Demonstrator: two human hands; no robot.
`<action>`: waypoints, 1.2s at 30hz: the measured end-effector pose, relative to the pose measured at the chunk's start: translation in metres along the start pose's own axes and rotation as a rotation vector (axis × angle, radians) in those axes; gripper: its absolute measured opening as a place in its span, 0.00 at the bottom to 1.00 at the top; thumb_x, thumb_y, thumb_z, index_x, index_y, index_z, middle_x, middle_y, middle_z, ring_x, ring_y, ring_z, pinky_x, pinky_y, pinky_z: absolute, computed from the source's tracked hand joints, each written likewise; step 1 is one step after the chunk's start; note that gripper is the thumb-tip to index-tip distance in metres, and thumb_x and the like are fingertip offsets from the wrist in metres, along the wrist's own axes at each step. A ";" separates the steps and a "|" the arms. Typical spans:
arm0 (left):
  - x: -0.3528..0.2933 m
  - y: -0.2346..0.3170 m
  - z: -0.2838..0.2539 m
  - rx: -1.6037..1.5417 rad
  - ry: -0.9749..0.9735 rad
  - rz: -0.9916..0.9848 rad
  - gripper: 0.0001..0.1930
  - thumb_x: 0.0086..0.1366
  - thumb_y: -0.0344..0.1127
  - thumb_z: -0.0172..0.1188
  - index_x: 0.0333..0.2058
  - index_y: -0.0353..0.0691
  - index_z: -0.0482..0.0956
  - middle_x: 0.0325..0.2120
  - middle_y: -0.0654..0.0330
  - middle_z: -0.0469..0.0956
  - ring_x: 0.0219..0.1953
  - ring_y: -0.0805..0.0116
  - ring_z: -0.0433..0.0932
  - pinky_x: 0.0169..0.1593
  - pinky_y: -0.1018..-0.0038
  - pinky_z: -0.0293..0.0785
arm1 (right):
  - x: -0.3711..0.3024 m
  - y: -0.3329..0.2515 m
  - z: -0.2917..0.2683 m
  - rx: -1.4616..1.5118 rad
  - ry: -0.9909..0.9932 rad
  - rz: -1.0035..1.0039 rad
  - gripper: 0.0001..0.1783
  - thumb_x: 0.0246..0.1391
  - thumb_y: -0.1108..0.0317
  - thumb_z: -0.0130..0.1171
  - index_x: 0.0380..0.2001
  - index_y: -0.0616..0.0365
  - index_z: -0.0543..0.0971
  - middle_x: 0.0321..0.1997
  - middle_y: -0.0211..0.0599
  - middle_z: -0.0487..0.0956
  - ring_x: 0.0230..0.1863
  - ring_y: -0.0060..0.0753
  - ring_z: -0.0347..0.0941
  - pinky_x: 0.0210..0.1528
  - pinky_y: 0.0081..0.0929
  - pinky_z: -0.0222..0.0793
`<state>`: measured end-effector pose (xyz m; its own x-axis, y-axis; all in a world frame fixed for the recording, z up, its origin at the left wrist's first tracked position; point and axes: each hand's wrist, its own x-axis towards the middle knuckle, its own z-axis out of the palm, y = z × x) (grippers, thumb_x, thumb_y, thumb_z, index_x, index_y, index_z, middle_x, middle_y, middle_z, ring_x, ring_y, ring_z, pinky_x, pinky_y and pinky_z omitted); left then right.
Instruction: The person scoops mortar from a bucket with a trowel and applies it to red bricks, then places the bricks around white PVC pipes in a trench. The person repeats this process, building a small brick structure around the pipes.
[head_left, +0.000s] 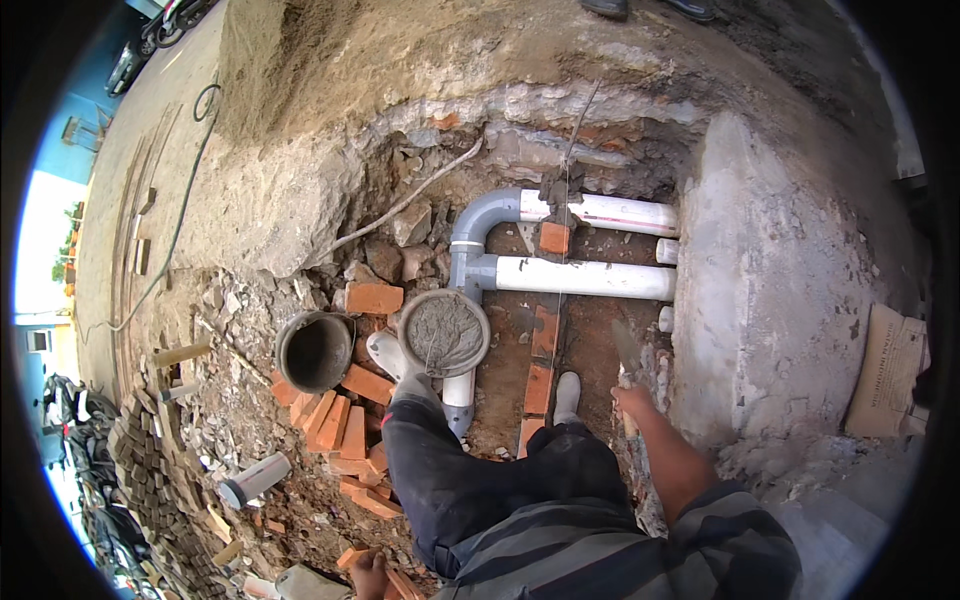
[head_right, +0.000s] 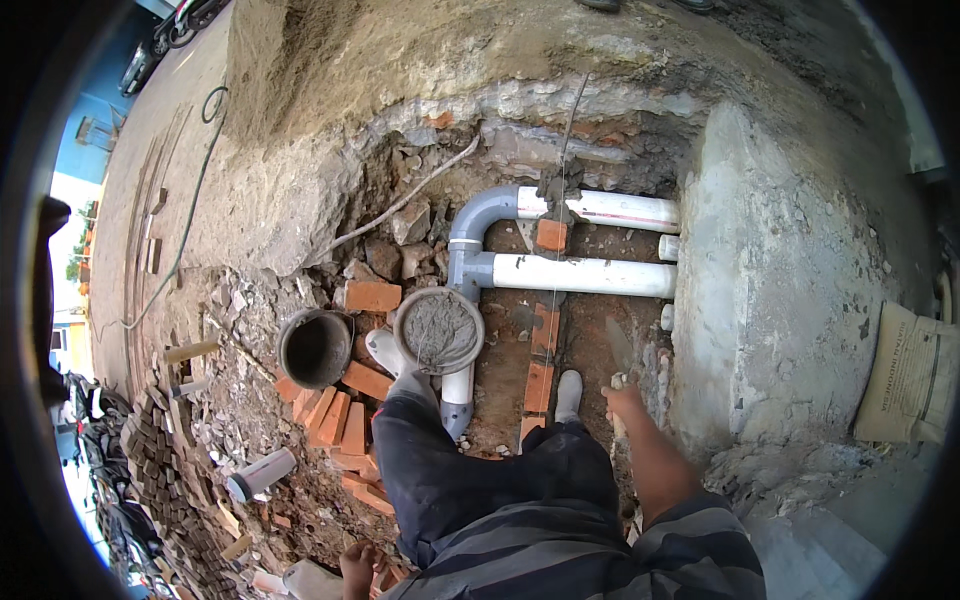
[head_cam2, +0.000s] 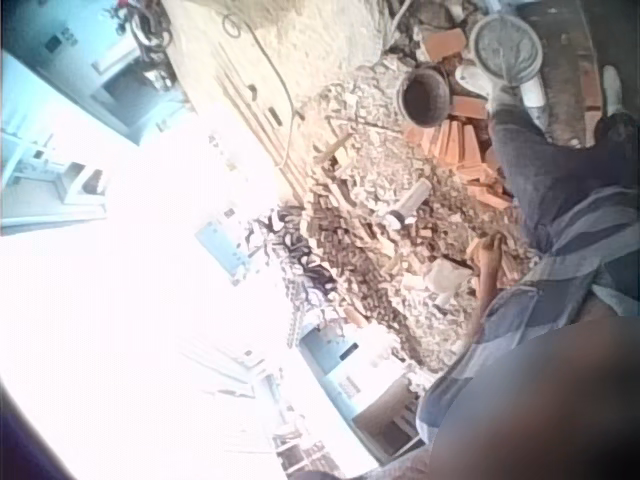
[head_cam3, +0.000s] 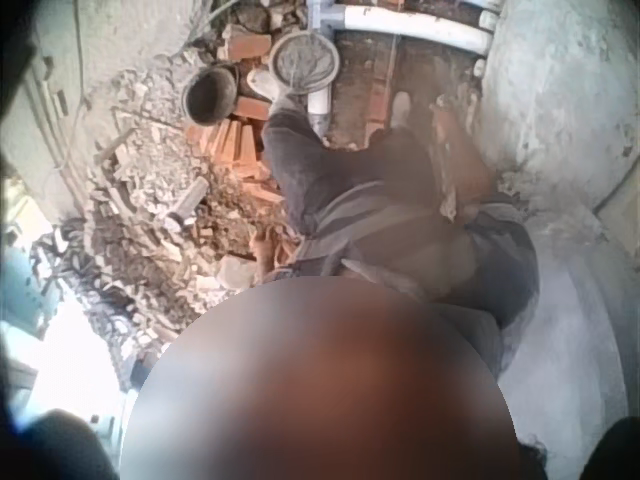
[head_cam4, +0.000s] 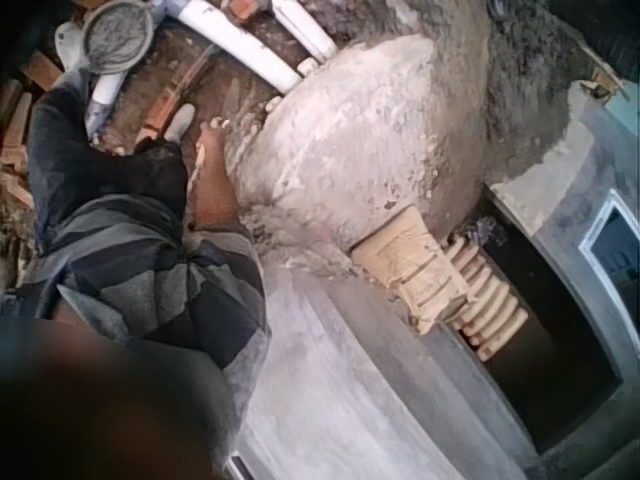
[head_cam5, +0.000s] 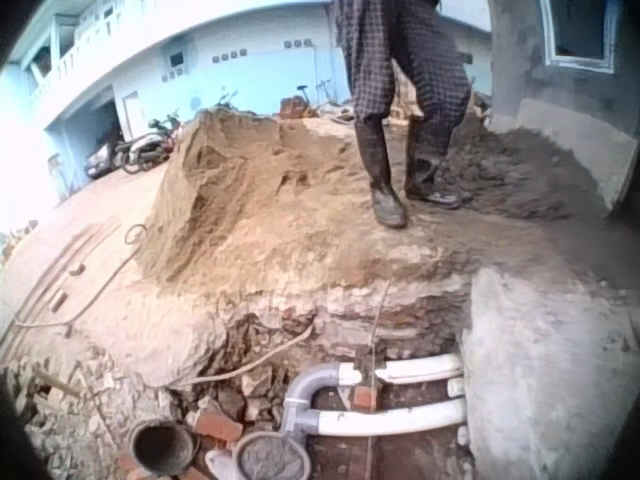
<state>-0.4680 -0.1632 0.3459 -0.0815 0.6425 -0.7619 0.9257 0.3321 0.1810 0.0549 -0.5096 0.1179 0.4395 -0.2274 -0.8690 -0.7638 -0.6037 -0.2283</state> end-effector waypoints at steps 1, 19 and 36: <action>0.044 0.038 -0.005 -0.219 0.026 0.106 0.11 0.68 0.26 0.57 0.46 0.26 0.79 0.37 0.53 0.83 0.40 0.68 0.81 0.47 0.70 0.76 | -0.004 0.006 0.006 0.022 -0.025 -0.008 0.16 0.56 0.62 0.67 0.40 0.63 0.77 0.20 0.39 0.76 0.16 0.37 0.75 0.17 0.39 0.70; 0.134 0.219 0.189 0.673 0.099 0.607 0.24 0.57 0.45 0.68 0.50 0.38 0.80 0.57 0.45 0.72 0.60 0.43 0.70 0.62 0.55 0.67 | 0.054 0.096 0.053 0.081 -0.265 0.233 0.27 0.61 0.60 0.61 0.60 0.57 0.69 0.22 0.38 0.74 0.13 0.32 0.70 0.16 0.36 0.68; 0.156 0.152 0.293 0.701 0.130 0.423 0.19 0.55 0.40 0.68 0.44 0.40 0.78 0.52 0.43 0.67 0.57 0.40 0.69 0.60 0.54 0.67 | 0.183 0.183 0.218 -0.494 -0.955 0.018 0.23 0.63 0.60 0.59 0.54 0.64 0.75 0.19 0.41 0.78 0.17 0.33 0.77 0.17 0.37 0.69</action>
<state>-0.2323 -0.2145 0.0722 0.3228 0.7059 -0.6305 0.8999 -0.4353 -0.0266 -0.1071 -0.4953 -0.1784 -0.2847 0.3230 -0.9026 -0.3969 -0.8968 -0.1957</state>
